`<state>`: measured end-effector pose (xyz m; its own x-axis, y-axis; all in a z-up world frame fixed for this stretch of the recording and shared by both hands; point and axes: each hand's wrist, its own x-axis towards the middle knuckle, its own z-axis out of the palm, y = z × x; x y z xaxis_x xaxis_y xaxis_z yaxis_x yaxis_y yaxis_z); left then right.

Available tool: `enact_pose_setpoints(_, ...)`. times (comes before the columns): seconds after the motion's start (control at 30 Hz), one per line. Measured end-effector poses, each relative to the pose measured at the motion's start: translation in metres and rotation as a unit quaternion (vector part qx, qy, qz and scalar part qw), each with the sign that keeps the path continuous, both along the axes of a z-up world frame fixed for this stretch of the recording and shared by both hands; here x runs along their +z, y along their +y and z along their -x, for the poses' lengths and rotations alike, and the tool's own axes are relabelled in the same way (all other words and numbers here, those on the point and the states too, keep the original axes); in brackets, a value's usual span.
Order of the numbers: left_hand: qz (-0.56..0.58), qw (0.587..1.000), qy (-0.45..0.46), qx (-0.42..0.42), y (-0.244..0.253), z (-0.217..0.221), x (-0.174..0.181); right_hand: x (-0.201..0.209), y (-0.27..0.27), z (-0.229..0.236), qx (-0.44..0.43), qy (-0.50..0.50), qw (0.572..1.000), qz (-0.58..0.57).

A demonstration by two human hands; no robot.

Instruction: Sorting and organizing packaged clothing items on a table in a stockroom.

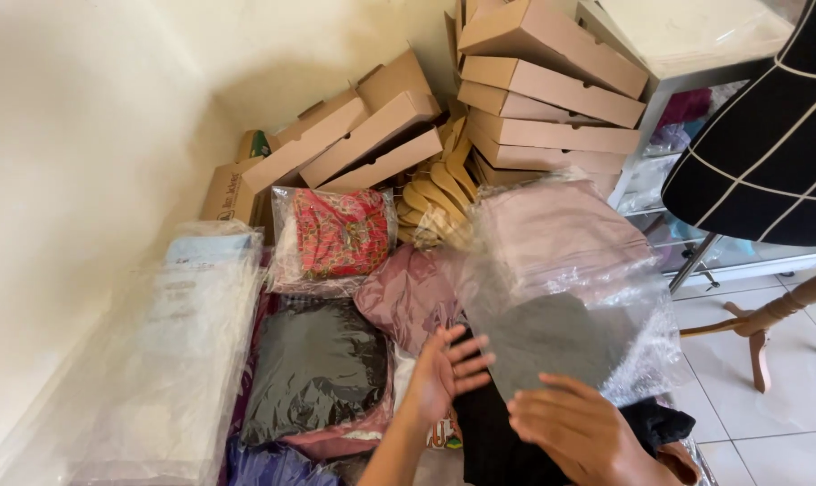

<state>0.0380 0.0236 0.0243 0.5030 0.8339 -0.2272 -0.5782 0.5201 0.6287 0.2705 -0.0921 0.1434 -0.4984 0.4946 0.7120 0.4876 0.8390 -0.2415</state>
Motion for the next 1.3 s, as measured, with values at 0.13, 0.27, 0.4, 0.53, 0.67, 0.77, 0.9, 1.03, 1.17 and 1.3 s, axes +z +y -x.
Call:
enact_pose_setpoints(0.13, 0.088, 0.992, 0.07, 0.054, 0.058, 0.011, -0.008, 0.005, -0.014, -0.019, 0.099, -0.066, 0.992, -0.033)
enact_pose_setpoints(0.27, 0.082, 0.99, 0.107, 0.042, 0.111, 0.019, -0.079, 0.008, -0.031, -0.024, 0.056, -0.007, 0.998, 0.031)
enact_pose_setpoints(0.4, 0.095, 0.971, 0.143, 0.164, 0.129, 0.027, -0.114, -0.019, -0.018, -0.048, -0.061, 0.019, 0.998, 0.022)
enact_pose_setpoints(0.53, 0.11, 0.958, 0.118, 0.236, 0.127, 0.04, -0.113, 0.014, -0.02, -0.05, -0.206, 0.143, 0.967, 0.047)
enact_pose_setpoints(0.67, 0.089, 0.96, 0.101, 0.245, 0.111, 0.04, -0.087, 0.024, -0.016, -0.043, -0.186, 0.131, 0.971, 0.067)
enact_pose_setpoints(0.77, 0.076, 0.982, 0.062, 0.163, 0.076, 0.023, -0.009, 0.037, -0.001, -0.016, -0.171, 0.033, 0.982, -0.079)
enact_pose_setpoints(0.9, 0.023, 0.995, 0.085, -0.041, 0.025, -0.001, 0.028, 0.027, 0.009, 0.022, -0.11, -0.002, 0.992, -0.062)
enact_pose_setpoints(1.03, -0.047, 0.997, 0.054, 0.013, 0.034, 0.011, -0.024, 0.017, 0.004, 0.048, 0.016, -0.062, 0.998, -0.021)
enact_pose_setpoints(1.17, -0.023, 0.996, 0.079, 0.03, 0.009, 0.021, 0.026, -0.003, 0.003, 0.053, -0.01, -0.019, 1.0, 0.022)
enact_pose_setpoints(1.3, -0.041, 0.989, 0.087, -0.116, -0.033, 0.027, 0.029, -0.014, 0.004, 0.056, -0.033, 0.001, 0.998, 0.053)
